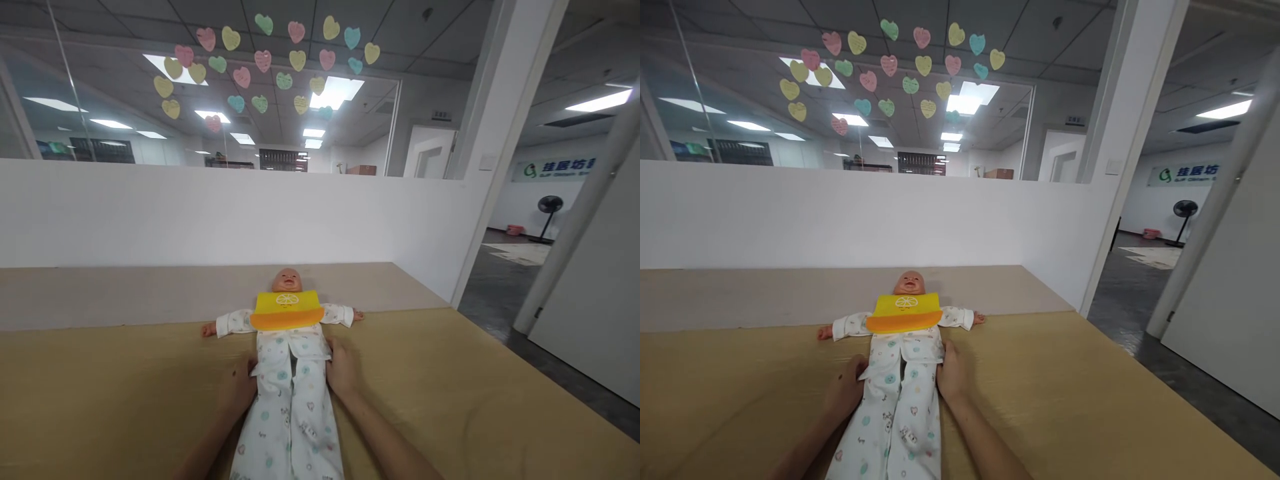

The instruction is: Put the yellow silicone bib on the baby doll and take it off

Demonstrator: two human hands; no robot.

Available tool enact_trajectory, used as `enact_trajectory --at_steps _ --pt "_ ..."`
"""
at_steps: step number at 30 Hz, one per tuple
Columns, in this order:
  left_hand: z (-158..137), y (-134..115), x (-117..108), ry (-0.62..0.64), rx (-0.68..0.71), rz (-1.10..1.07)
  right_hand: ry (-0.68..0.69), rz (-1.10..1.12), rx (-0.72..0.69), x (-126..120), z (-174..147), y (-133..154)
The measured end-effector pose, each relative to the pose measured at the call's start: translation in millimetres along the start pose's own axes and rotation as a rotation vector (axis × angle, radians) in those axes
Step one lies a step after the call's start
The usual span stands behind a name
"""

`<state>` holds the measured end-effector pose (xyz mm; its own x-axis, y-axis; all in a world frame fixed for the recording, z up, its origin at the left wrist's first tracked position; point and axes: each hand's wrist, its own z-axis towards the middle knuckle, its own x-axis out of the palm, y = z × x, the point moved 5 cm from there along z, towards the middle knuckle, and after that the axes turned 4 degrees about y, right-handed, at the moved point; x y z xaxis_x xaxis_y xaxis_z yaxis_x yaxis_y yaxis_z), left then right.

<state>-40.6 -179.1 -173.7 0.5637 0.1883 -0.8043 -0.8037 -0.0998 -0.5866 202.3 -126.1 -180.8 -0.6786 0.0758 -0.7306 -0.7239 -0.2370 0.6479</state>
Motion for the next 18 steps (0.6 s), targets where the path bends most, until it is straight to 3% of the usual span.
enact_trajectory --at_steps 6,13,18 --pt "-5.2 -1.6 -4.2 -0.044 0.103 -0.08 0.12 -0.253 0.133 -10.9 -6.8 12.5" --pt "-15.0 -10.4 -11.3 -0.024 0.206 0.178 0.188 -0.355 0.158 -9.4 -12.5 16.4" --pt "-19.7 -9.6 -18.4 -0.056 0.102 0.154 0.153 -0.286 0.118 -15.7 -21.6 14.2"
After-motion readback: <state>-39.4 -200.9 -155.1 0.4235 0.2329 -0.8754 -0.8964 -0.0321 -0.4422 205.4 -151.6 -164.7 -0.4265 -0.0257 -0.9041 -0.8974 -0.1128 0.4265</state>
